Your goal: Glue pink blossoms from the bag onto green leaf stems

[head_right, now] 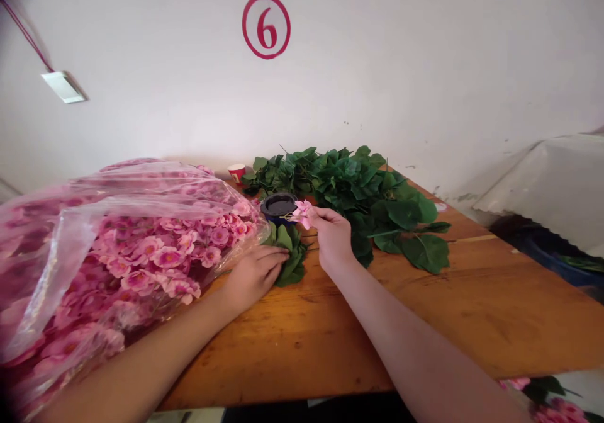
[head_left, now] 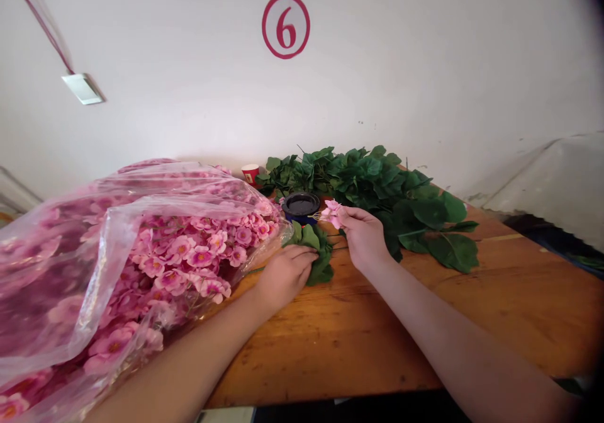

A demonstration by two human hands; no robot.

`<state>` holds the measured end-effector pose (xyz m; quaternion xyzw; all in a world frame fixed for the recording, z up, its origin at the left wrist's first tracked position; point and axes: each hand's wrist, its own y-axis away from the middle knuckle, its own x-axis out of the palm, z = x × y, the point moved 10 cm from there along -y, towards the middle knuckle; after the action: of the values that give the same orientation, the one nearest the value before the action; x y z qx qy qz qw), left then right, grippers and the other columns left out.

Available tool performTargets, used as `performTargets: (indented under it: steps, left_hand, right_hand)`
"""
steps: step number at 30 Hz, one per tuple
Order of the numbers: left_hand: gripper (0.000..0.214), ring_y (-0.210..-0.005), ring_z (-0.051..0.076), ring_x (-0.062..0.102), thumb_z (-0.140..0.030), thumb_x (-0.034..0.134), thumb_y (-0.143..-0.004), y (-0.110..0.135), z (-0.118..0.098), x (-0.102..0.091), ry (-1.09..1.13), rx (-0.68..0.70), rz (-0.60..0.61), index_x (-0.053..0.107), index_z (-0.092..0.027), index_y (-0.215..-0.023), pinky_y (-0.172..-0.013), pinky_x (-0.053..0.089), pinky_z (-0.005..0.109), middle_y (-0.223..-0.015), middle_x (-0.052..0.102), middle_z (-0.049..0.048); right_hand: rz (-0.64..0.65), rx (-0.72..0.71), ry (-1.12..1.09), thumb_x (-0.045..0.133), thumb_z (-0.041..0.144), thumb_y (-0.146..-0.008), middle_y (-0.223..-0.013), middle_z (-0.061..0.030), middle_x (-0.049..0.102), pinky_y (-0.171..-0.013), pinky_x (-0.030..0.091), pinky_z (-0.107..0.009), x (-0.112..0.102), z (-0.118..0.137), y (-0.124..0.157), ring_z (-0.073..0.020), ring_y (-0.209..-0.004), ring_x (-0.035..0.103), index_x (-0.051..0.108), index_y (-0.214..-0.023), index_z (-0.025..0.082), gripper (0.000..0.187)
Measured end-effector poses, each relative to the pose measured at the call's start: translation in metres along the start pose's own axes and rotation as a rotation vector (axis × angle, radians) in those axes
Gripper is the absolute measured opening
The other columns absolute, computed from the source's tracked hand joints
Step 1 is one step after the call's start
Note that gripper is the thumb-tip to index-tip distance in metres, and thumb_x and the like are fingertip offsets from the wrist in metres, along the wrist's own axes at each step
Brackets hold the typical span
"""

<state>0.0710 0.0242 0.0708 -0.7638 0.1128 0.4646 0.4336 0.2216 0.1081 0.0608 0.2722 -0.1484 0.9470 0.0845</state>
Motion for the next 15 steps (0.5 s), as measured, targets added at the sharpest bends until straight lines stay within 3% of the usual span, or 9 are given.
performTargets:
  steps: [5,10,15]
  left_hand:
    - [0.02,-0.102,0.02,0.06,-0.02,0.054,-0.087,-0.002,0.016,-0.007,-0.026,-0.199,-0.055,0.064,-0.02,-0.104,-0.092,0.049,0.037,-0.108,0.065,0.0073]
    - [0.048,-0.108,0.025,0.053,-0.029,0.073,-0.071,0.001,0.035,-0.007,0.004,-0.37,-0.063,0.055,-0.018,-0.113,-0.092,0.046,0.041,-0.113,0.057,0.0097]
    - [0.022,-0.079,0.016,0.057,-0.021,0.065,-0.076,0.009,0.061,0.001,0.27,-0.545,-0.137,0.057,-0.017,-0.096,-0.07,0.048,0.028,-0.088,0.059,0.0028]
  right_hand:
    - [0.038,-0.021,0.011,0.077,0.026,-0.066,-0.067,-0.0025,0.069,-0.087,0.048,-0.042,0.003,0.001,0.002,-0.0227,-0.083,0.066,0.071,-0.062,0.022,0.008]
    - [-0.003,-0.014,-0.012,0.08,0.024,-0.062,-0.071,-0.0027,0.071,-0.083,0.048,-0.043,0.0,0.001,0.002,-0.0226,-0.08,0.066,0.072,-0.063,0.021,0.009]
    - [-0.025,-0.011,0.002,0.079,0.024,-0.062,-0.07,-0.0029,0.071,-0.081,0.049,-0.042,-0.003,-0.002,0.0,-0.0227,-0.081,0.066,0.072,-0.064,0.021,0.008]
